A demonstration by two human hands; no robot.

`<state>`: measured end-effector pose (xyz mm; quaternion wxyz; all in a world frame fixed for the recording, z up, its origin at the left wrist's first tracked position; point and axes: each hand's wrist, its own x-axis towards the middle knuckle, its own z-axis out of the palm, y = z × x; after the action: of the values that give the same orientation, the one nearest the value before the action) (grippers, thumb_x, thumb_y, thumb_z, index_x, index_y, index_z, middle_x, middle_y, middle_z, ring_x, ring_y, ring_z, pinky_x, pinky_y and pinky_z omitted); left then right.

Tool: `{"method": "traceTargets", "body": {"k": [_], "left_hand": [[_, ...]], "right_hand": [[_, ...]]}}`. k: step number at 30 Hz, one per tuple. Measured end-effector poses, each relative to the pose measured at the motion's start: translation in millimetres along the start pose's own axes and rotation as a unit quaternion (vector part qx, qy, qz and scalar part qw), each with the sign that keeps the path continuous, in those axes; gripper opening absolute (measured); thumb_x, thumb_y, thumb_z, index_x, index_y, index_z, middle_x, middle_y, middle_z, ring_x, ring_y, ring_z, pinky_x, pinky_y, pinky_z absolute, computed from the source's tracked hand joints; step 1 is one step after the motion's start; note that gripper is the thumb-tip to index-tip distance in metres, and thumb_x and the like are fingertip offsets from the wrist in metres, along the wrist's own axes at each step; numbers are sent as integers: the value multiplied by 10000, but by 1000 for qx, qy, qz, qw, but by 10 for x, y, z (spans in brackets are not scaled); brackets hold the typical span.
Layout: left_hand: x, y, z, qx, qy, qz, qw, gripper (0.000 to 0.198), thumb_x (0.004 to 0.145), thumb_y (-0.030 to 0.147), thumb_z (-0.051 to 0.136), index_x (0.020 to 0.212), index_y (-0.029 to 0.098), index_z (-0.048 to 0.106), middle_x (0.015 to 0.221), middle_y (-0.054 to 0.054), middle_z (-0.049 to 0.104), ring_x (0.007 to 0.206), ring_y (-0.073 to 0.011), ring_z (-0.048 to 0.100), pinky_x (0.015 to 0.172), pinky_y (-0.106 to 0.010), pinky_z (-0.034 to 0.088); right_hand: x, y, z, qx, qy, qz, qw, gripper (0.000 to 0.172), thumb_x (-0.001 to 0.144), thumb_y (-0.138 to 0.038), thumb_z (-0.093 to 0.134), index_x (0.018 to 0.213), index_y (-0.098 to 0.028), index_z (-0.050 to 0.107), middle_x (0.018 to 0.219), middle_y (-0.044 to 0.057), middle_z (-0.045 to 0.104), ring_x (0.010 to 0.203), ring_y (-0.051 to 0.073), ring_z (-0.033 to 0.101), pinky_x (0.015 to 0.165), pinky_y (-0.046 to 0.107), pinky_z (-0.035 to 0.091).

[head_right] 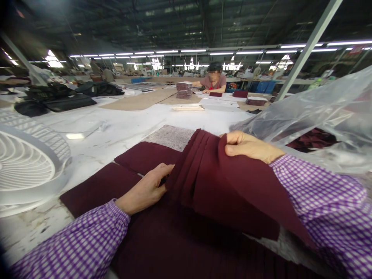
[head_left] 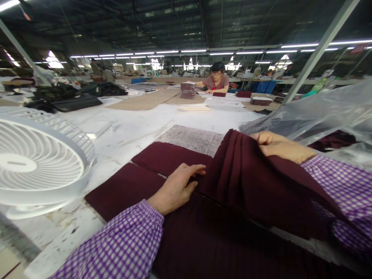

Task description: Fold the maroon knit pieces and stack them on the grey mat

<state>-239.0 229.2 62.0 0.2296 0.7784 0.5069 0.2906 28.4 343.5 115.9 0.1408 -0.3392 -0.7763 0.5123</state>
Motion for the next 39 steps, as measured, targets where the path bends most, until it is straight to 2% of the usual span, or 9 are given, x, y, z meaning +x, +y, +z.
{"method": "traceTargets", "body": {"k": [2,4,6,15,21,33,39], "left_hand": [[6,12,0,-4,-2,-3,1000,477,794,32,484,1237,207,508,1117,-48,618,1036,-184,519,951,-362,420],[11,10,3,-7,-2,-2,1000,492,794,26,480,1254,201,490,1127,-49,621,1041,-177,515,958,-363,416],[12,-3,9,-6,-1,6,1000,503,796,25,476,1264,209,475,1142,-41,626,1042,-172,510,968,-372,407],[0,-11,27,-9,13,7,1000,502,787,12,483,1254,198,480,1144,-52,607,970,-158,523,915,-355,435],[17,-32,38,-5,19,3,1000,525,794,28,480,1286,209,449,1159,-52,586,960,-153,518,915,-350,427],[9,24,20,7,6,6,1000,487,804,30,472,1268,180,460,1184,-59,560,958,-154,505,926,-341,420],[11,4,10,51,-8,59,997,432,836,50,453,1230,221,505,1233,-23,575,1048,-184,493,985,-378,388]], "right_hand": [[93,66,27,-1,-65,2,998,382,690,-524,684,821,-165,695,762,29,687,662,173,606,633,271,454],[174,124,41,-62,-133,26,989,320,751,-465,660,852,-165,704,765,13,686,661,164,608,635,259,457],[224,166,38,-109,-161,39,980,306,788,-451,629,896,-178,712,775,1,689,685,166,618,653,257,462],[245,254,-2,-124,-137,63,981,309,798,-469,614,927,-207,714,779,-13,703,655,165,626,622,256,465],[263,256,0,-149,-144,45,977,295,801,-455,601,929,-215,714,792,-14,705,686,179,631,652,272,471],[251,202,13,-201,-126,26,971,285,780,-457,588,805,-191,686,749,-14,685,737,193,623,667,268,451],[262,221,-2,-190,-135,27,972,274,771,-454,588,803,-197,677,749,-19,678,734,187,613,667,263,445]]}}
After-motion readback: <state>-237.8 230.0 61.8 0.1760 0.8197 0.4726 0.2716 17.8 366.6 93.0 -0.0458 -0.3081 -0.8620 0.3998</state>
